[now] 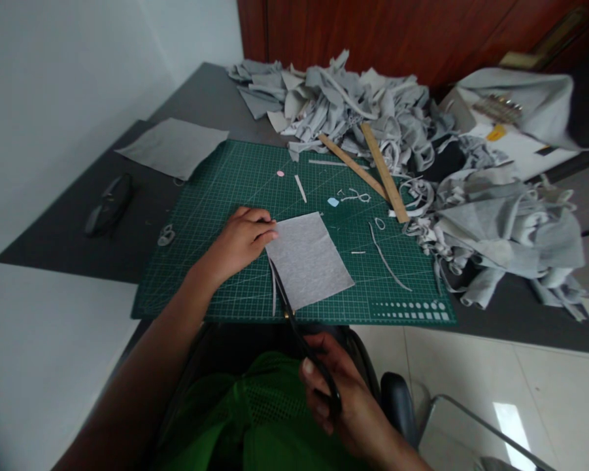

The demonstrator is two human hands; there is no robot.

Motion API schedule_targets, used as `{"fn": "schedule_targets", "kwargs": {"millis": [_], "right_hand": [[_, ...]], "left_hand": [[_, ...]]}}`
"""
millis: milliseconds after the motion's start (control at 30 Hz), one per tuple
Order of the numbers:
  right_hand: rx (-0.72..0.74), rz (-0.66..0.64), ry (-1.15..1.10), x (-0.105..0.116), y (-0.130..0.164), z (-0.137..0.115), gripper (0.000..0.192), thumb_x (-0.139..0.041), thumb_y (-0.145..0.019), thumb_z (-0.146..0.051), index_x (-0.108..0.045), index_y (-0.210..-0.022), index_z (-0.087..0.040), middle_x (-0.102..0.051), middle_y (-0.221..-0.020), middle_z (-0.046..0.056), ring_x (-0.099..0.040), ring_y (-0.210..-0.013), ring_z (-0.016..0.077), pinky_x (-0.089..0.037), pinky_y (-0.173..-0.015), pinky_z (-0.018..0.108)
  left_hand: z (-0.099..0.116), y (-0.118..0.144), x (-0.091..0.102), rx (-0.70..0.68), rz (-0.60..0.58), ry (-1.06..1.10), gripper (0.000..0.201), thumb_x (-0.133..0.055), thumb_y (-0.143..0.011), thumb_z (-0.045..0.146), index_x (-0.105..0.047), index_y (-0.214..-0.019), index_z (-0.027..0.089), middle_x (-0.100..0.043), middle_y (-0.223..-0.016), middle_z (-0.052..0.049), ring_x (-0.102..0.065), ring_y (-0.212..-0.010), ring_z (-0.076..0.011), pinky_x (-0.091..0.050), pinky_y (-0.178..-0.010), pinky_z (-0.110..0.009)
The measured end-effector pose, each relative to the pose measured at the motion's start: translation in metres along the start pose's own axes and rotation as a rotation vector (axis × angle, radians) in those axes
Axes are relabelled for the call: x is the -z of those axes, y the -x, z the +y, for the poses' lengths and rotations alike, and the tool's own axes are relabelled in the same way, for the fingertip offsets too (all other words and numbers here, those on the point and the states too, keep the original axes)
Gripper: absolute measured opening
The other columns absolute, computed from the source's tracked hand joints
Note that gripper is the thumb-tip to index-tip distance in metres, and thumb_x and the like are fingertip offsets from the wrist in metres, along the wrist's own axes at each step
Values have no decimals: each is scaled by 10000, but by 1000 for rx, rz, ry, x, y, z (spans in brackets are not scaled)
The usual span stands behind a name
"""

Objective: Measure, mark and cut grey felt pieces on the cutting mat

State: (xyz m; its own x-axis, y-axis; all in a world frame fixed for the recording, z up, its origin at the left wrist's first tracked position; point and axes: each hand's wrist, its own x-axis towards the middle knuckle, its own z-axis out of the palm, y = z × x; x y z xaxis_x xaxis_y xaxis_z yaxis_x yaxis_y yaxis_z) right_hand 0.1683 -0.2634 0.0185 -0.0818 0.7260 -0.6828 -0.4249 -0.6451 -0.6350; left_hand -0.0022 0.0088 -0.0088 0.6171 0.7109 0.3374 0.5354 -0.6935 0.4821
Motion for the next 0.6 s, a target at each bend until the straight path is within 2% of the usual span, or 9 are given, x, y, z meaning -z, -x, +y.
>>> {"fn": "schedule_targets", "kwargs": {"millis": [100,300,600], "right_hand": [[-8,0,-12,-1,0,2,610,-833,-784,-646,-546,-1169,-270,-443,-683,-92,-330,-458,34,-246,-360,144],[5,16,-24,-2,0,7,649,-843,-780,-631,-519,-1215,-275,-483,-707,-90,-354,-469,39,-262,-362,135],[6,6,-5,-4,2,7,631,-831,-793,-650,-519,-1192,-275,-469,-705,-100,-331,-460,34,-260,-353,129]], "left_hand": [[-7,-1,-1,-38,18,33,156,-655,-999,188,-775,-1094,214,-730,-1160,-53,-617,-1105,-231,-476,-1034,-426],[-10,-3,-3,-18,39,10,73,-737,-931,146,-786,-935,201,-739,-1074,-49,-639,-1034,-232,-487,-1006,-424],[-10,-3,-4,4,29,23,111,-719,-937,142,-796,-922,220,-731,-1087,-42,-625,-1044,-228,-487,-1006,-421]]}}
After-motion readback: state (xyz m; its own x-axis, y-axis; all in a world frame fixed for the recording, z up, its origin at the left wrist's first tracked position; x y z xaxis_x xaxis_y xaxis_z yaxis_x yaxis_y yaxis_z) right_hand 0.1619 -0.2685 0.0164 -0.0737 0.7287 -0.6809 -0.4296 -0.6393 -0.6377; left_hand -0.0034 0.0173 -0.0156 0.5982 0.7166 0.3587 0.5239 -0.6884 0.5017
